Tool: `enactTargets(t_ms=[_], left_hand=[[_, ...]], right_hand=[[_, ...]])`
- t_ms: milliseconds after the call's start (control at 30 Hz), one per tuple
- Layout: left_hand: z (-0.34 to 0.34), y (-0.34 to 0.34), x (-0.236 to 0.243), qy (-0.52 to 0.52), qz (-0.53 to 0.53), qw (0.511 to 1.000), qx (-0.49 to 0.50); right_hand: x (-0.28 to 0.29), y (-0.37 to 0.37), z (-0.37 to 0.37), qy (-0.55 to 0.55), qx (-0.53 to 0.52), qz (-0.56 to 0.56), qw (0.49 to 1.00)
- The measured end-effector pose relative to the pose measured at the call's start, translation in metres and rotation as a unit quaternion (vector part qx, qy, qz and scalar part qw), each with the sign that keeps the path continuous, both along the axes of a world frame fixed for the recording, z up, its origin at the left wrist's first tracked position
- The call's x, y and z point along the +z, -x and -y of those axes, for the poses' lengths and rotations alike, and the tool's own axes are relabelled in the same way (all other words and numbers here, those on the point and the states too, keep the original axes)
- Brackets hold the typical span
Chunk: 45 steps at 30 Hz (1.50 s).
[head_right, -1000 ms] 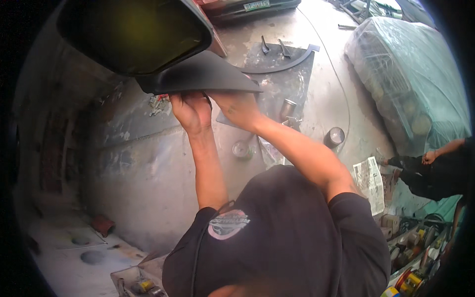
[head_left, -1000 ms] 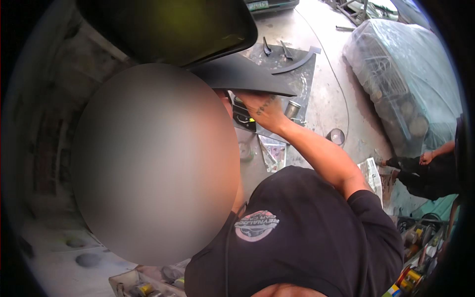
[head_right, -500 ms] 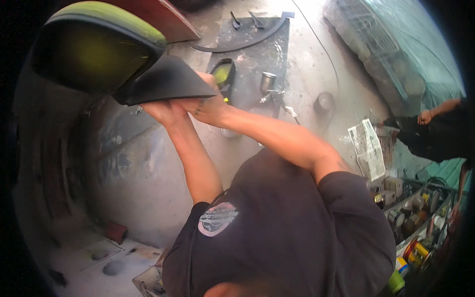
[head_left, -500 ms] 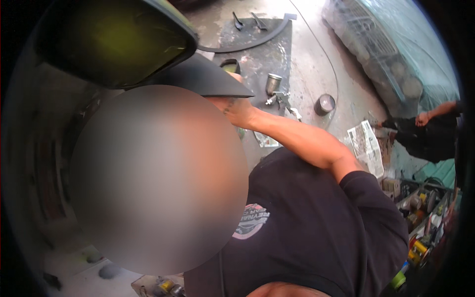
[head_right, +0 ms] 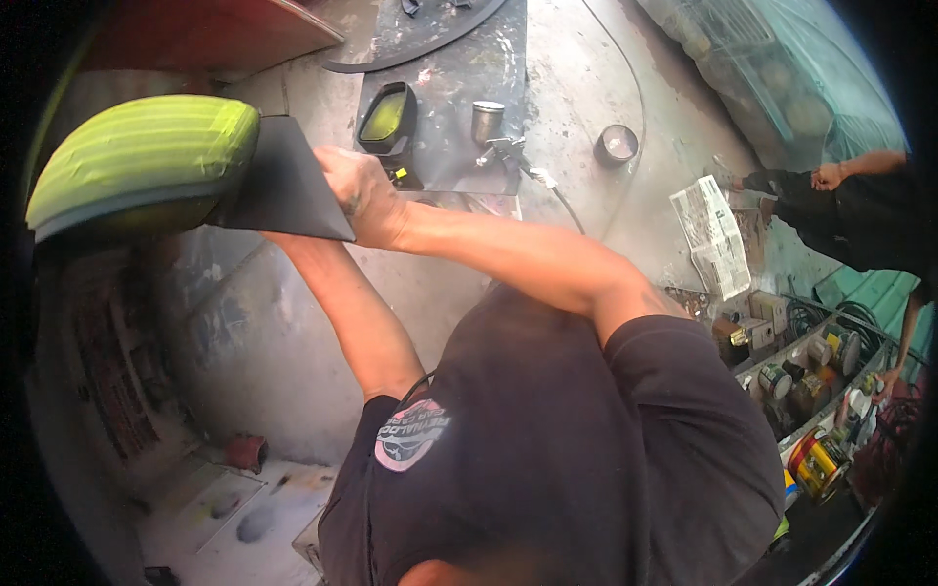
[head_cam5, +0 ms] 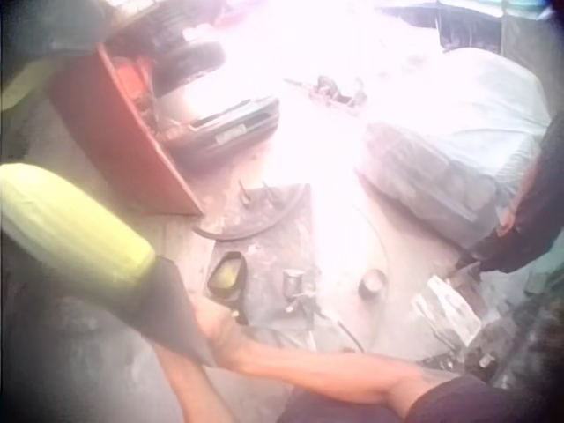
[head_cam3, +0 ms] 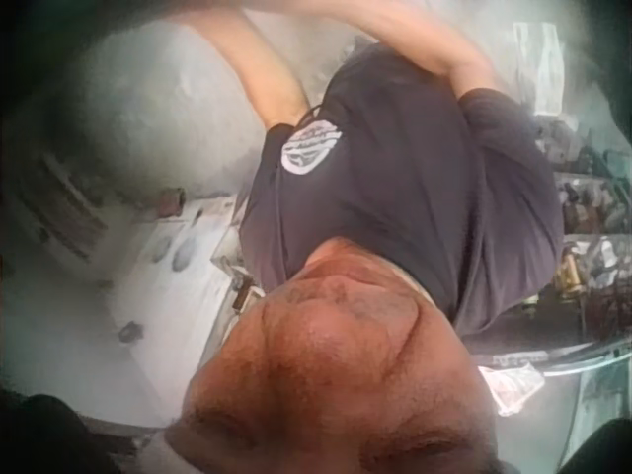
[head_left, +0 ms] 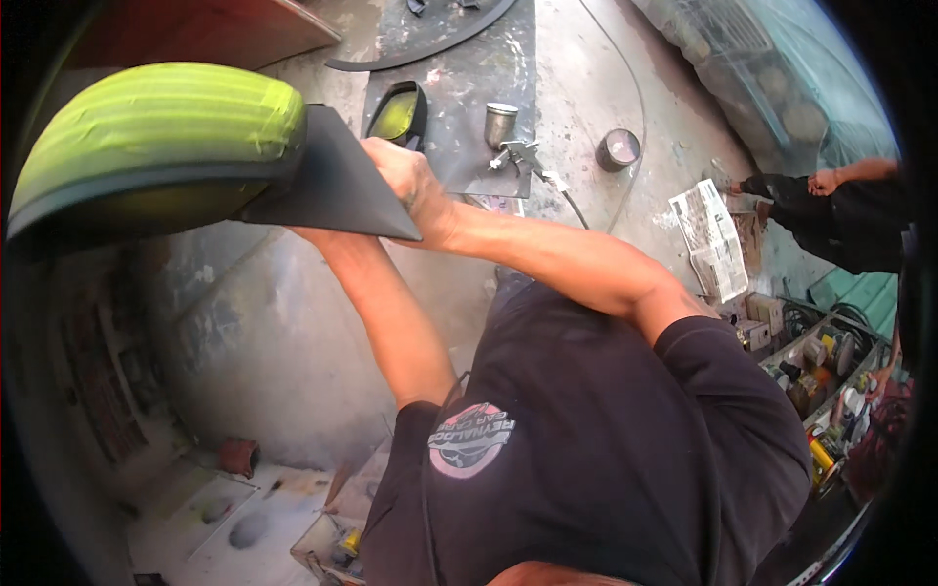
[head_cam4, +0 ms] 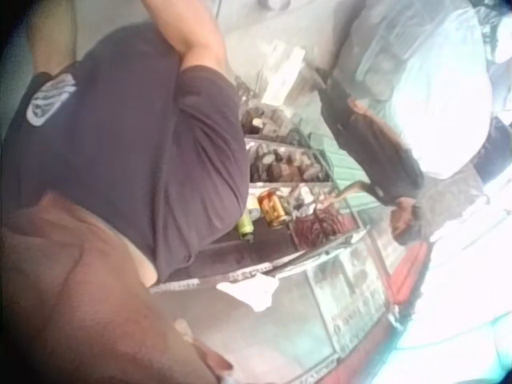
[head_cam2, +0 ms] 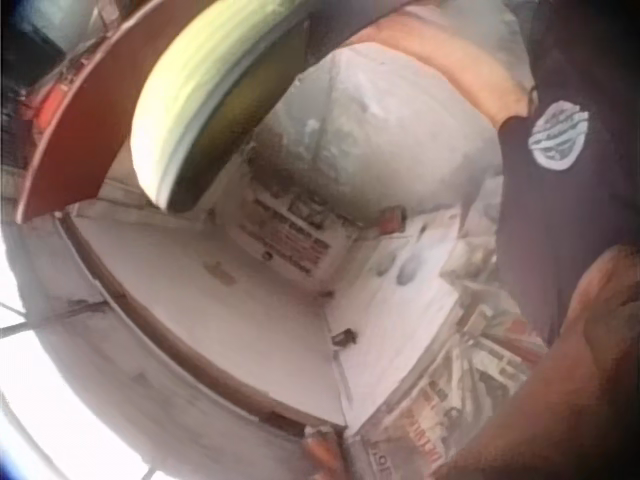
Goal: The person uses a spray gun to apply paint to two car side mirrors. They hold the mirrors, rotate them to cover all surfaces, and apply multiple coats of paint in a workshop setting.
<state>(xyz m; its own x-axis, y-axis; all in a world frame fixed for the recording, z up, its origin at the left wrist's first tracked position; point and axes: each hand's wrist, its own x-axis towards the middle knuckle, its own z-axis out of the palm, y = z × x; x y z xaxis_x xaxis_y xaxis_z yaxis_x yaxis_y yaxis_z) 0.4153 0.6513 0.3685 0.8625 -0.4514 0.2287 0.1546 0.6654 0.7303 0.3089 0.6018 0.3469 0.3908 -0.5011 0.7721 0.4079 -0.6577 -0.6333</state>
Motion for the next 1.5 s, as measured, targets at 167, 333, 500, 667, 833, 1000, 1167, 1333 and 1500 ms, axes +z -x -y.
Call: enactTargets(t_ms=[167,333,500,667,833,1000,1167,1333,1500], left_hand=[[0.0,0.001,-0.018,0.01,-0.018,1.0,-0.02],[-0.012,0.0,-0.025,0.023,-0.027,0.999,-0.023],[-0.012,0.002,-0.051,0.027,-0.037,0.998,-0.034],[-0.014,0.002,-0.076,0.029,-0.039,0.998,-0.049],[-0.027,0.009,-0.064,0.036,-0.032,0.998,-0.033],[-0.026,0.007,-0.061,0.036,-0.028,0.999,-0.029],[-0.034,0.01,-0.053,0.036,-0.016,0.999,-0.009],[-0.029,0.005,-0.049,0.048,-0.006,0.999,-0.01],[-0.015,-0.015,-0.051,0.071,0.007,0.997,-0.032]], right_hand=[[-0.032,0.015,0.035,0.036,0.009,-0.065,0.997],[-0.193,0.102,0.138,-0.167,-0.054,-0.347,0.921],[-0.412,0.15,0.165,-0.308,0.022,-0.494,0.813],[-0.477,0.122,0.161,-0.355,0.074,-0.461,0.81],[-0.461,0.112,0.161,-0.372,0.136,-0.475,0.785],[-0.471,0.121,0.146,-0.338,0.11,-0.449,0.82],[-0.368,0.143,0.125,-0.449,0.08,-0.37,0.809],[-0.229,0.185,0.128,-0.472,0.068,-0.379,0.793],[-0.06,0.206,0.127,-0.432,0.083,-0.294,0.849]])
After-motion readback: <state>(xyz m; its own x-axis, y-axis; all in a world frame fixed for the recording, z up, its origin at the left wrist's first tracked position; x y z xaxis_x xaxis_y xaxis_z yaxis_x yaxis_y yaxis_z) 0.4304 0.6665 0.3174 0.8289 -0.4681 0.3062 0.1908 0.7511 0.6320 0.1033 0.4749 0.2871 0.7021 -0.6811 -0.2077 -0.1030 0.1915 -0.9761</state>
